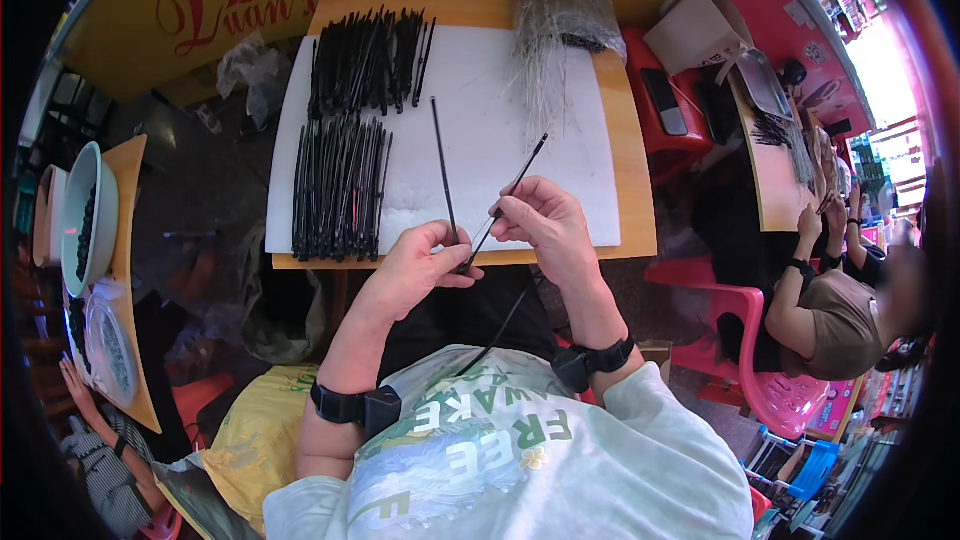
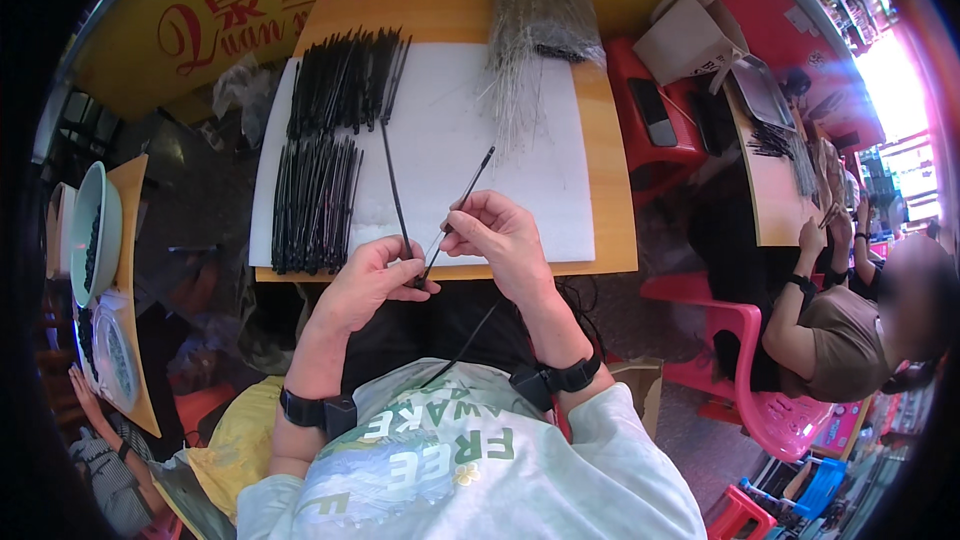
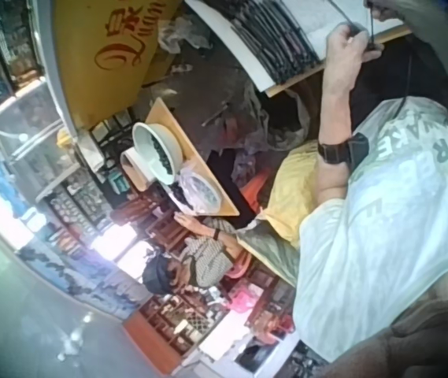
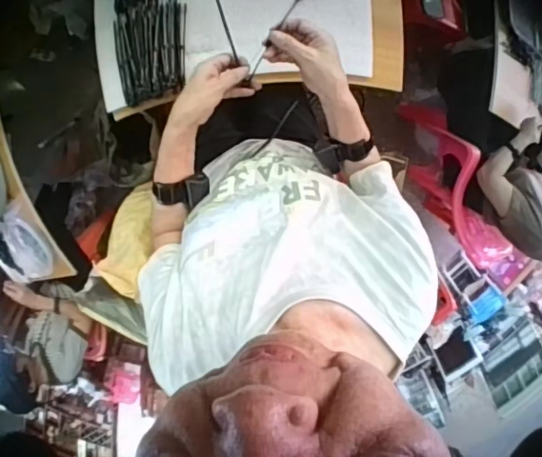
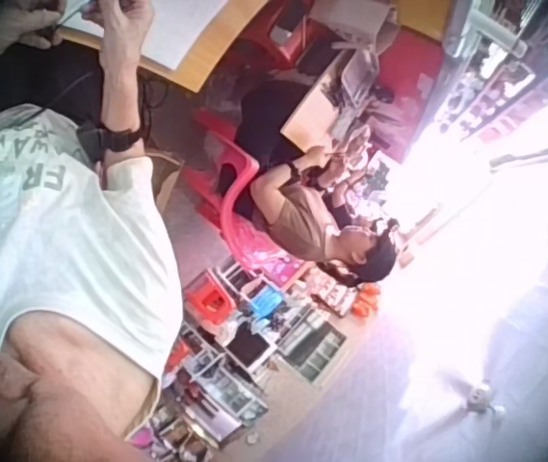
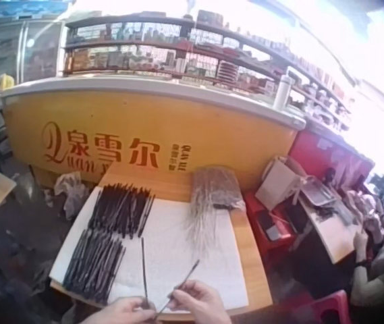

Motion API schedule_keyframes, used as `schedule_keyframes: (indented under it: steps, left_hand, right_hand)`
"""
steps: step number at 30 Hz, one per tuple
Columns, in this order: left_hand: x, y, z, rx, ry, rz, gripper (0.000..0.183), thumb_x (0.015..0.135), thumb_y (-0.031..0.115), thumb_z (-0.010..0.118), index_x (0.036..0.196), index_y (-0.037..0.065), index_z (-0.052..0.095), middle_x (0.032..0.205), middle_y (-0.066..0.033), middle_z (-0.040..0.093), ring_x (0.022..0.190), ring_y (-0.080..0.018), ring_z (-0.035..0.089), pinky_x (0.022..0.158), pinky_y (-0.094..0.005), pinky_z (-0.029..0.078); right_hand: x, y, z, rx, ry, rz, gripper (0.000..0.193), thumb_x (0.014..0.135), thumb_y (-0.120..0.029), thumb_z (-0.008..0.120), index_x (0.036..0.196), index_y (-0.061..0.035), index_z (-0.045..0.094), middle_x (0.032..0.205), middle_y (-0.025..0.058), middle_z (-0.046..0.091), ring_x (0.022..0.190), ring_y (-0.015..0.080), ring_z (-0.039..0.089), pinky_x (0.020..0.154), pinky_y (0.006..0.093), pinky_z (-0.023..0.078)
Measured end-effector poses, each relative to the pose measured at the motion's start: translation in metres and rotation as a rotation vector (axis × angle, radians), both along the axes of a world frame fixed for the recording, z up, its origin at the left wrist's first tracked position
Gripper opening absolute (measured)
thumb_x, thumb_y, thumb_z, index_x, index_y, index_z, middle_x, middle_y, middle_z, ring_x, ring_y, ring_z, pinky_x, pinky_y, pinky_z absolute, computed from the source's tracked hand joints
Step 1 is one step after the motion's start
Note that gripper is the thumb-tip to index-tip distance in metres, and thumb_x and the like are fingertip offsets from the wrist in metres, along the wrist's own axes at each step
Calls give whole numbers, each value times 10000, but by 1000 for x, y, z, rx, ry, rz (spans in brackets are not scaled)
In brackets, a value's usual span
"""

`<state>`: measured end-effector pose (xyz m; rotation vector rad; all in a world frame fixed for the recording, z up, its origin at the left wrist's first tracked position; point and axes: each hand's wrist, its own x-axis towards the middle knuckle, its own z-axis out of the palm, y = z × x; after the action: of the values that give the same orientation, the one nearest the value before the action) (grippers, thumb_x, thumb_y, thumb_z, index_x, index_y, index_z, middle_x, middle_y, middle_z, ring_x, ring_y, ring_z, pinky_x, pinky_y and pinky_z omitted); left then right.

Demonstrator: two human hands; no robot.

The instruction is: The recorder is assembling small plastic and wire components, possibly for pens or electronics, at a workstation.

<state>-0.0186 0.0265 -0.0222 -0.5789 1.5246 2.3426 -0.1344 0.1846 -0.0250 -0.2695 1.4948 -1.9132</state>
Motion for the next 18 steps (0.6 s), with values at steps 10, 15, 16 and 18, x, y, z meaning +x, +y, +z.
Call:
schedule_keyframes:
  steps: [10,15,16,18]
  left_hand:
    - [-3,-2,0,-145,51,-48,113,887,79,565,925,-27,573,868,-58,579,788,-157,640,724,-278,549]
    - [-4,-3,-2,-175,53,-57,100,876,76,579,922,-13,580,844,-56,580,776,-152,640,718,-270,546]
    - [-3,-3,-3,-174,52,-55,100,876,76,579,922,-13,580,844,-56,580,776,-152,640,718,-270,546]
    - [-3,-1,-6,-173,72,-21,121,891,107,573,939,-4,577,836,-52,573,761,-147,641,709,-265,546]
  right_hand:
    - [0,0,-6,-138,-64,117,82,911,-94,577,946,-19,573,915,99,631,722,111,626,656,224,537]
    - [0,1,-5,-149,-101,142,101,918,-124,573,936,-24,572,937,88,622,734,101,604,672,222,510]
    - [0,0,-4,-140,-108,136,111,916,-136,584,918,-26,572,932,75,621,734,100,598,677,223,503]
    - [0,0,-6,-151,-108,124,101,920,-127,569,934,-26,571,933,85,621,726,99,601,662,218,502]
